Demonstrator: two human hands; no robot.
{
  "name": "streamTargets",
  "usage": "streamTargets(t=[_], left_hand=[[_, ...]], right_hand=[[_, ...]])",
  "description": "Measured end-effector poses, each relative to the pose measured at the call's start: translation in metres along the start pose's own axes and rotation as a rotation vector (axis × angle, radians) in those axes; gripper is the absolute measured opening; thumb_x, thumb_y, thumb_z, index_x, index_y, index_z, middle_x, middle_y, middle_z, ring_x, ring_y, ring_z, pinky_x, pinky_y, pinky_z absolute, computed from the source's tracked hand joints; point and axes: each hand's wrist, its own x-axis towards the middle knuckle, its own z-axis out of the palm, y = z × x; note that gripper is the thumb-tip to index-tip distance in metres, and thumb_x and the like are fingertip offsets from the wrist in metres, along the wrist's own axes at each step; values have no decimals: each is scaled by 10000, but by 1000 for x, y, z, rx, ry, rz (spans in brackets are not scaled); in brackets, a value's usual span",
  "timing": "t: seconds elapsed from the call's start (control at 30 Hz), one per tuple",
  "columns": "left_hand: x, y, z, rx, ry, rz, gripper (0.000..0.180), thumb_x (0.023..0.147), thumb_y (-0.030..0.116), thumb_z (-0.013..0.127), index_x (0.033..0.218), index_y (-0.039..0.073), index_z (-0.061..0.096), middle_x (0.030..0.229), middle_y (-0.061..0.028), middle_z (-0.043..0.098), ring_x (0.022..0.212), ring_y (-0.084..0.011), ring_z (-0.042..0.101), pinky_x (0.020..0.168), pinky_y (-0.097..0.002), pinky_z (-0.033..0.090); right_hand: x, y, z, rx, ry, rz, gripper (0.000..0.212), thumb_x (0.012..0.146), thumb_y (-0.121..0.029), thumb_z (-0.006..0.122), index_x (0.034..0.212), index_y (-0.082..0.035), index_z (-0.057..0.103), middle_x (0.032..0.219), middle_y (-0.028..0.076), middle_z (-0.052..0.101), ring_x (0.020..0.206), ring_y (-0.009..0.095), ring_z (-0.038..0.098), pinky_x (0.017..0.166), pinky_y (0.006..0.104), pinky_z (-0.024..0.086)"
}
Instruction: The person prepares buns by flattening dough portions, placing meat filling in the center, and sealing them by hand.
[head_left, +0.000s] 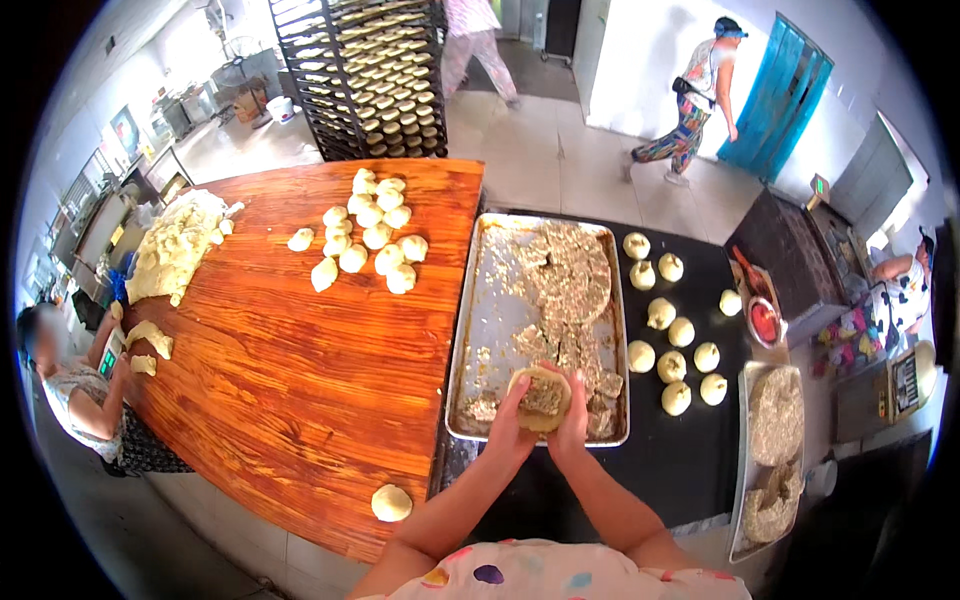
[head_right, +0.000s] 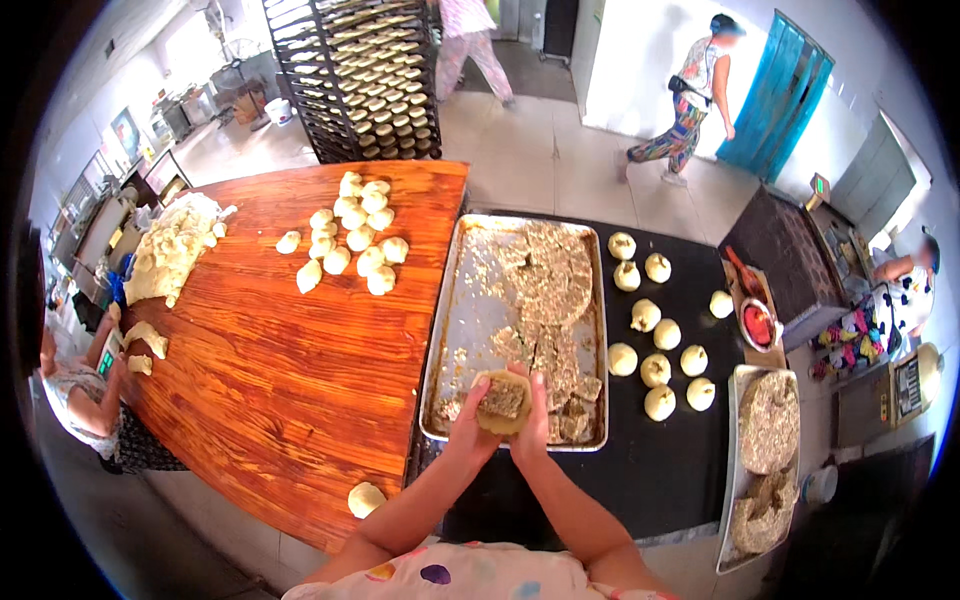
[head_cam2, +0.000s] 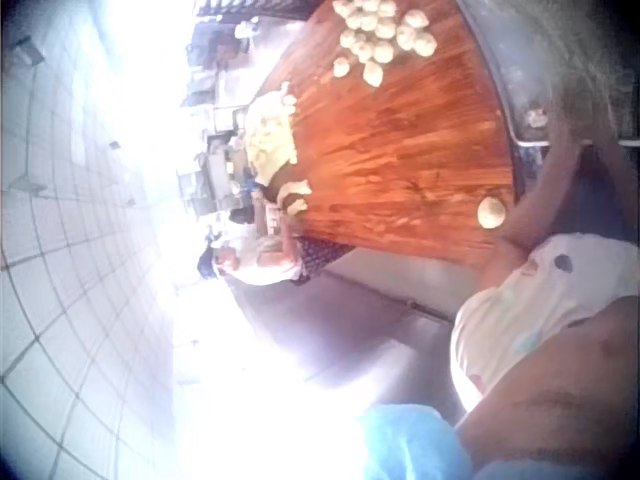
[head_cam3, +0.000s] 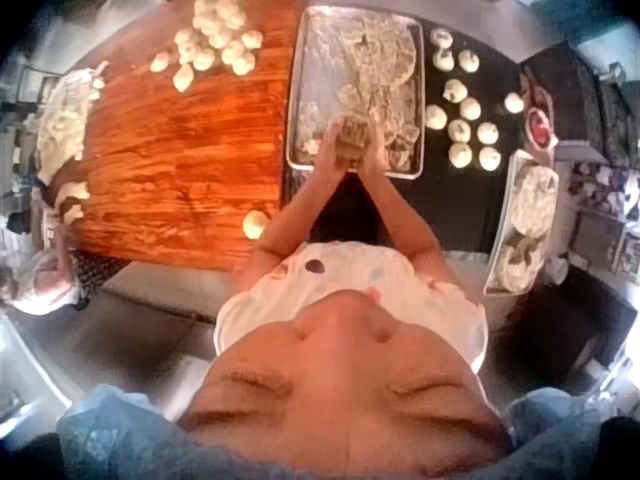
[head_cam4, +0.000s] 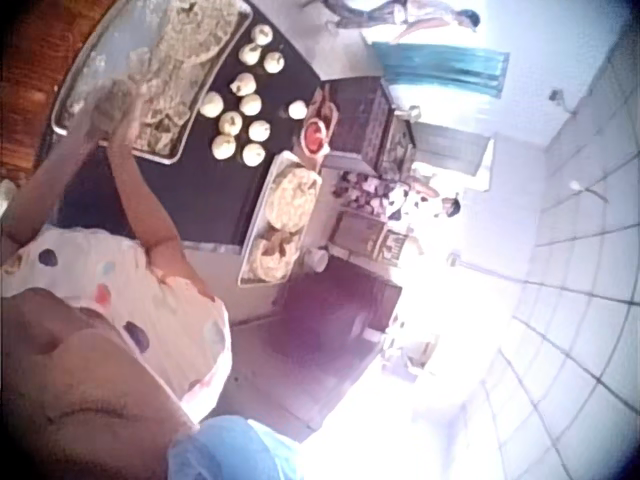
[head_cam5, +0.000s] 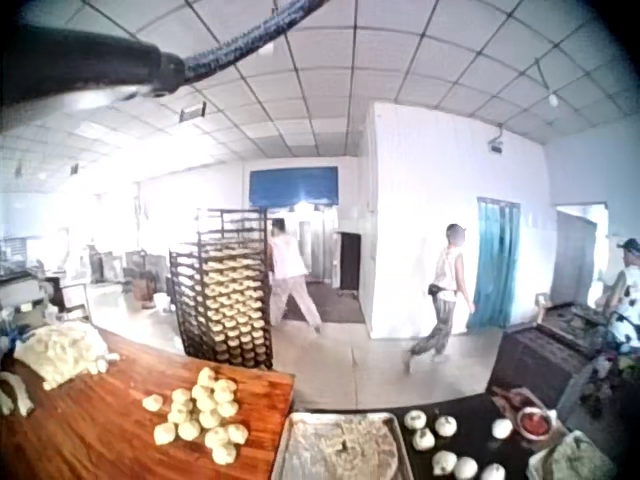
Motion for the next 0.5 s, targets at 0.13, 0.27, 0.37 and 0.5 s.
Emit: streamTargets(t=[0.13, 0.27, 0.37, 0.5], left_hand=[[2, -5, 16, 206, 102, 104, 375, 977, 370, 573, 1242, 107, 539, 1170, -41, 604, 1094, -186, 587, 935, -381, 492], [6, 2, 20, 109, 50, 75, 358, 986, 376, 560, 1234, 118, 542, 1156, -26, 602, 1075, -168, 588, 921, -355, 491], [13, -1, 15, 30, 79, 56, 329, 999, 346, 540, 1236, 117, 540, 1161, -30, 604, 1074, -165, 591, 930, -349, 487], [16, -5, 15, 124, 115, 119, 284, 1005, 309, 528, 1215, 119, 546, 1152, -35, 611, 1059, -171, 599, 917, -345, 493]], right_hand=[[8, 2, -2, -242, 172, -81, 426, 998, -366, 519, 1273, -45, 573, 1191, 66, 603, 1106, 178, 558, 981, 327, 427], [16, 0, 3, -304, 199, -129, 371, 977, -303, 558, 1245, -49, 582, 1148, 68, 621, 1071, 168, 569, 959, 311, 433], [16, 3, 5, -292, 207, -167, 299, 966, -211, 586, 1204, -31, 603, 1147, 70, 630, 1070, 152, 571, 951, 302, 442], [20, 11, -2, -239, 143, -289, 225, 967, -102, 568, 1169, -20, 622, 1144, 72, 637, 1094, 149, 562, 972, 300, 435]])
